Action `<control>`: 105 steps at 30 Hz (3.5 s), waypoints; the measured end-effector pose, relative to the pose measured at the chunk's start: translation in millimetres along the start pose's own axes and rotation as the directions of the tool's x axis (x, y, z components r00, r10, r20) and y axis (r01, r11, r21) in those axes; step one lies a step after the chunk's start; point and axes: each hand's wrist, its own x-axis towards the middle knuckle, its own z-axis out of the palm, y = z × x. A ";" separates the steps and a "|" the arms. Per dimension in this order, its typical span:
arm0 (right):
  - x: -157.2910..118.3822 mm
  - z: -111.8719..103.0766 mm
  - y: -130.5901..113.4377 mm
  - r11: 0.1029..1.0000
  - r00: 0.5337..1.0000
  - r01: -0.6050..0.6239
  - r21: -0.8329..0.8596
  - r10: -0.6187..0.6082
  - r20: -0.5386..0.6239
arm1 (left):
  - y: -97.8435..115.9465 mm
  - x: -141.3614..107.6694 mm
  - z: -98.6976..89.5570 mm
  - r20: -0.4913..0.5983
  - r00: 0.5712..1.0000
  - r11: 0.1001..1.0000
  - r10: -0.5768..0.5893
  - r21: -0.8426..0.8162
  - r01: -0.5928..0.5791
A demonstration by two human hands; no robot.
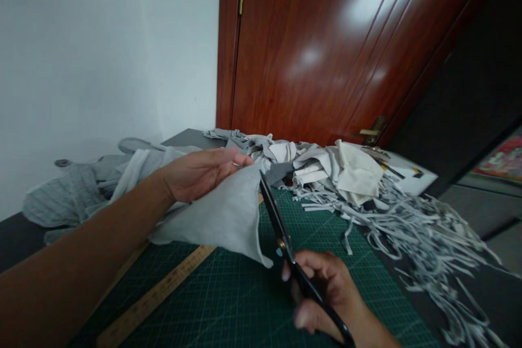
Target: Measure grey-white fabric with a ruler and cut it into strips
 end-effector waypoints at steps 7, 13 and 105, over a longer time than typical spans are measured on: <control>0.2 -0.9 -1.6 0.998 1.000 0.022 -0.064 -0.023 -0.014 | 4.7 1.4 16.6 -0.071 0.997 0.996 0.033 0.084 -0.027; -0.3 -2.0 -2.5 0.995 1.000 0.024 -0.095 -0.025 -0.012 | 9.9 -2.0 17.9 -0.030 0.996 0.990 0.086 0.117 -0.082; 3.4 9.4 -4.5 0.913 0.956 0.189 -0.362 -0.255 -0.142 | 18.0 6.1 65.0 -0.498 0.768 0.884 0.404 0.427 -0.189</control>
